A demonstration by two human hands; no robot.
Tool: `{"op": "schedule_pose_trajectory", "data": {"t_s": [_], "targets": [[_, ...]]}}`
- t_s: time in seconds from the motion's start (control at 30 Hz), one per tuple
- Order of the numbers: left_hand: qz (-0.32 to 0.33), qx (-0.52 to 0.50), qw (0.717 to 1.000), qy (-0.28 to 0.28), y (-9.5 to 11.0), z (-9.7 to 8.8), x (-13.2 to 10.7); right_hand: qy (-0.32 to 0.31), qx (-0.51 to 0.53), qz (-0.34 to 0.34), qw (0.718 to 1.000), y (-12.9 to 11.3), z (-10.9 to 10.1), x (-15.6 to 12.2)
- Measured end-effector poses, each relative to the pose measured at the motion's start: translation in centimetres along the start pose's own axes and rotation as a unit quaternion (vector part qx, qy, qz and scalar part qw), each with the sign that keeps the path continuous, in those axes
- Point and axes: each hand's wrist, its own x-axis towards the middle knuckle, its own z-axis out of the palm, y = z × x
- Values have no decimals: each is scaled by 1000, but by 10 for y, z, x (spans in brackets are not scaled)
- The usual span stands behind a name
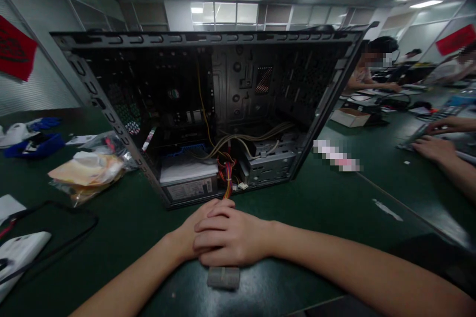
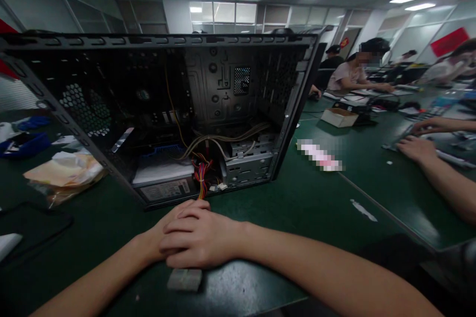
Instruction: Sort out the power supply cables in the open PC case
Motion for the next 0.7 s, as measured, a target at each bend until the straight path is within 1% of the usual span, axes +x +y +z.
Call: {"op": "schedule_pose_trajectory", "data": {"t_s": [0.1,0.37,0.57,0.7], "targets": [[15,-6,1000,-7,-1,-1,-2,-17,19,4,1000,3,-2,-1],[7,-6,1000,-1,-4,6,-1,-36,29,15,999,1,-5,2],[39,36,999,-10,-7,12,-2,-60,36,18,997,-1,-9,3],[47,40,998,-9,-6,9,-2,-58,38,17,997,0,-9,3]]}}
